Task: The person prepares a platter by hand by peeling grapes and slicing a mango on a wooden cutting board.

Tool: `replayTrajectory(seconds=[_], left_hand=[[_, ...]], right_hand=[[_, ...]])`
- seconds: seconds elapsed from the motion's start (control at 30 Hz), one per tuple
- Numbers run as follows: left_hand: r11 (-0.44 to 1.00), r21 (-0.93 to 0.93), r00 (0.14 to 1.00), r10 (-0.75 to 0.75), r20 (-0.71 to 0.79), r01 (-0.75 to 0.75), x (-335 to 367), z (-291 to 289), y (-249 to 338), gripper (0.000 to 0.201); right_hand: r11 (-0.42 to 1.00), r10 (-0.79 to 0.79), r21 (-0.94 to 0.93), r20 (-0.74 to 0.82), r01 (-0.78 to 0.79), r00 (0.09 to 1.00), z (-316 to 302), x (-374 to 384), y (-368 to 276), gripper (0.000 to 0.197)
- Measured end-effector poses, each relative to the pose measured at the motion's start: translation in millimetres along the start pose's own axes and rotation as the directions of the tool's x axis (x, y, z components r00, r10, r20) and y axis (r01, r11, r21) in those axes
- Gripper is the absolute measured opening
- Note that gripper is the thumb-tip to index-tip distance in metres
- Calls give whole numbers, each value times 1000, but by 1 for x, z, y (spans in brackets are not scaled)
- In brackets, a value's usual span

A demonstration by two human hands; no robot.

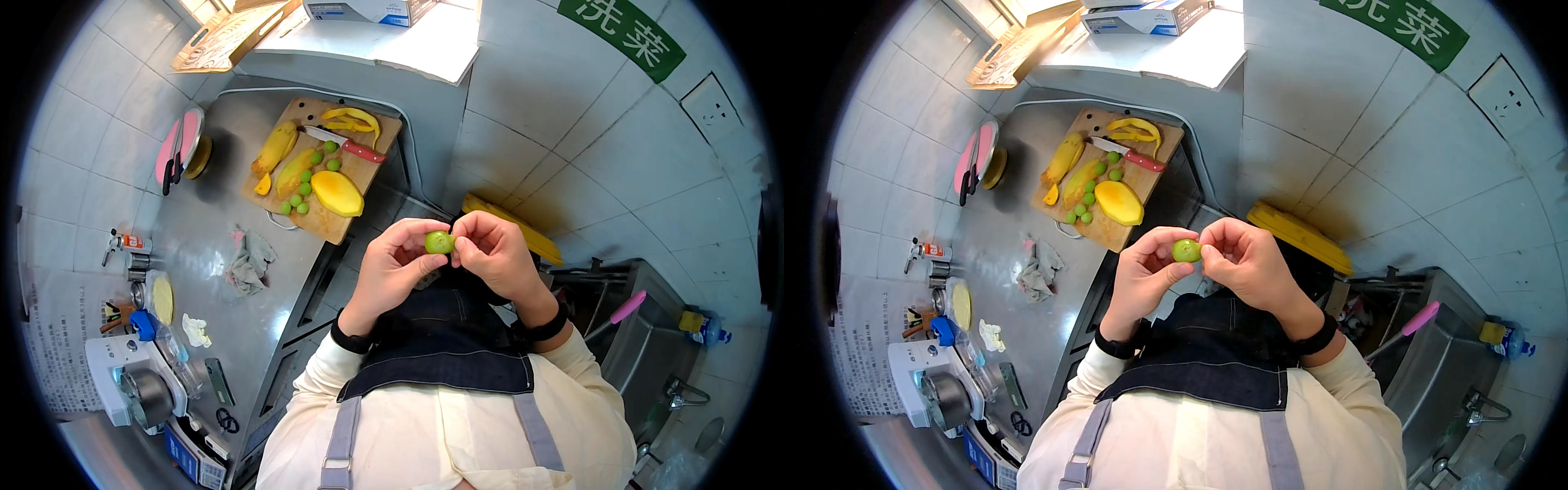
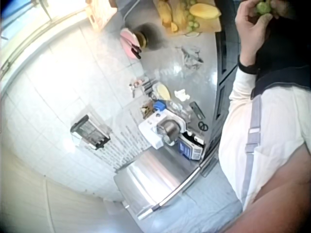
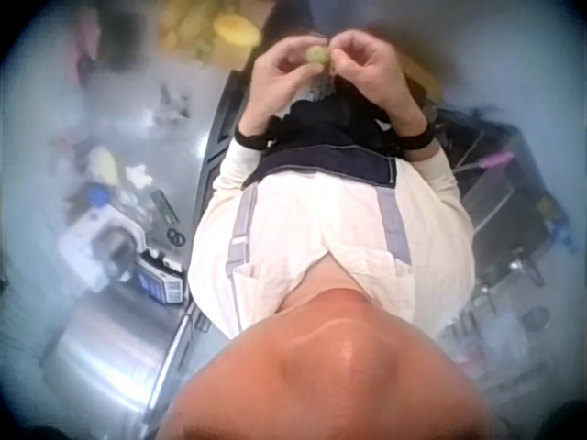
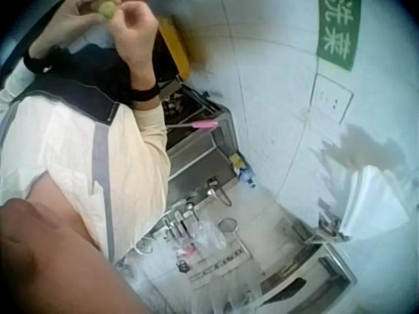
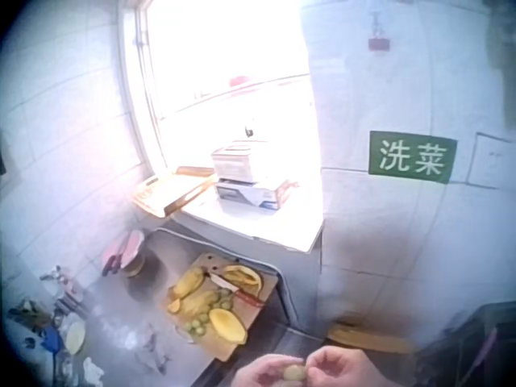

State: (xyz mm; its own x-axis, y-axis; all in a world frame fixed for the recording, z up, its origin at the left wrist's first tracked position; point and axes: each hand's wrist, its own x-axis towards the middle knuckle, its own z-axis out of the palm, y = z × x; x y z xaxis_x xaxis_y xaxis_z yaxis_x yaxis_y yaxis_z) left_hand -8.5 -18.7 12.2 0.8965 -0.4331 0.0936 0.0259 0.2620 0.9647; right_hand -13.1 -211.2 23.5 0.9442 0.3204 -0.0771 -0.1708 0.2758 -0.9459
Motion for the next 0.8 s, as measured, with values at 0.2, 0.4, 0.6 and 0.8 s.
replayTrajectory(seconds=[0.2,0.4,0.6,0.8], left_hand=[[996,-77,996,-40,81,46,-5,-4,-3,40],[990,-144,997,16,72,-5,-12,-4,12,46],[996,-49,993,77,92,-73,-11,1,3,43],[984,68,985,157,68,-162,-9,7,4,37]], right_hand=[[1000,-3,21,-16,4,1000,-10,-11,0,4],[558,-113,-824,36,93,993,-59,-44,-2,19],[-27,-441,-994,111,110,891,-77,-55,39,21],[429,-664,-753,111,498,739,-16,-37,-23,23]])
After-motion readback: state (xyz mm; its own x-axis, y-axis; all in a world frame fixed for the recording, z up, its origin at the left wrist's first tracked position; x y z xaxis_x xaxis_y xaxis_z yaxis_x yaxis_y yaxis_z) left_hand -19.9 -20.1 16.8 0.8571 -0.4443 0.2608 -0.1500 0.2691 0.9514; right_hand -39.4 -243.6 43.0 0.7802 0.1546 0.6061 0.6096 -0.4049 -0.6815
